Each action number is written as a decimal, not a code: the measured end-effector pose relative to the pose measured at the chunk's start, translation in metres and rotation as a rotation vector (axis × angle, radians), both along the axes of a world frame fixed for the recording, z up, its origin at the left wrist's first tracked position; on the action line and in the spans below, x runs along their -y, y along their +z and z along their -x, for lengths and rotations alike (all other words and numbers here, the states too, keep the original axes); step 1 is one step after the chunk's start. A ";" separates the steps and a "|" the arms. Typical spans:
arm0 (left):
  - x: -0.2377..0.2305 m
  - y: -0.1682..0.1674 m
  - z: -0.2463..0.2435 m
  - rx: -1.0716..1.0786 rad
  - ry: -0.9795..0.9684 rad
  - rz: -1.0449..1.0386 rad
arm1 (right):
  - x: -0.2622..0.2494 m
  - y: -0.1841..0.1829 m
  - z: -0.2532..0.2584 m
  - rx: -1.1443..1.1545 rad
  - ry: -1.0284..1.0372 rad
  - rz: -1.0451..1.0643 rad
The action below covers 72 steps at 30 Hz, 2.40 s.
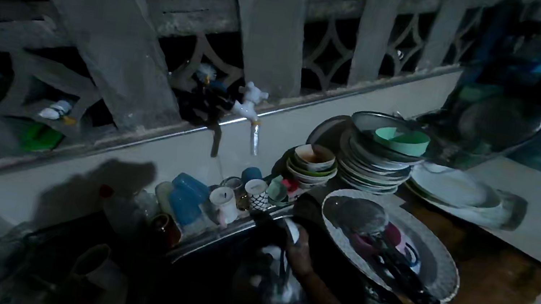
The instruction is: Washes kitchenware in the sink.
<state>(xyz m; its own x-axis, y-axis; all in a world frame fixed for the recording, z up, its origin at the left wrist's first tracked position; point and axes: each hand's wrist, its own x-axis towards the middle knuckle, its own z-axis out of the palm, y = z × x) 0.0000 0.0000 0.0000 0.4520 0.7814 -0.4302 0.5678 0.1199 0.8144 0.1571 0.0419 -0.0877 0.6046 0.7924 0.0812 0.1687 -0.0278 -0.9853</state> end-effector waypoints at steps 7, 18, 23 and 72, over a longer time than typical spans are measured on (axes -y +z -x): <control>-0.047 0.005 -0.030 0.640 0.337 -0.383 | 0.019 0.062 0.008 -0.045 0.012 -0.269; -0.022 0.050 -0.065 -0.182 -0.561 -0.723 | 0.074 0.085 -0.009 -0.810 0.366 -0.167; -0.036 0.070 -0.069 -0.373 -0.656 -0.767 | 0.077 0.075 -0.018 -0.730 0.639 -0.084; -0.029 0.010 -0.069 0.441 0.600 -0.115 | 0.088 0.089 0.015 -0.127 0.521 0.252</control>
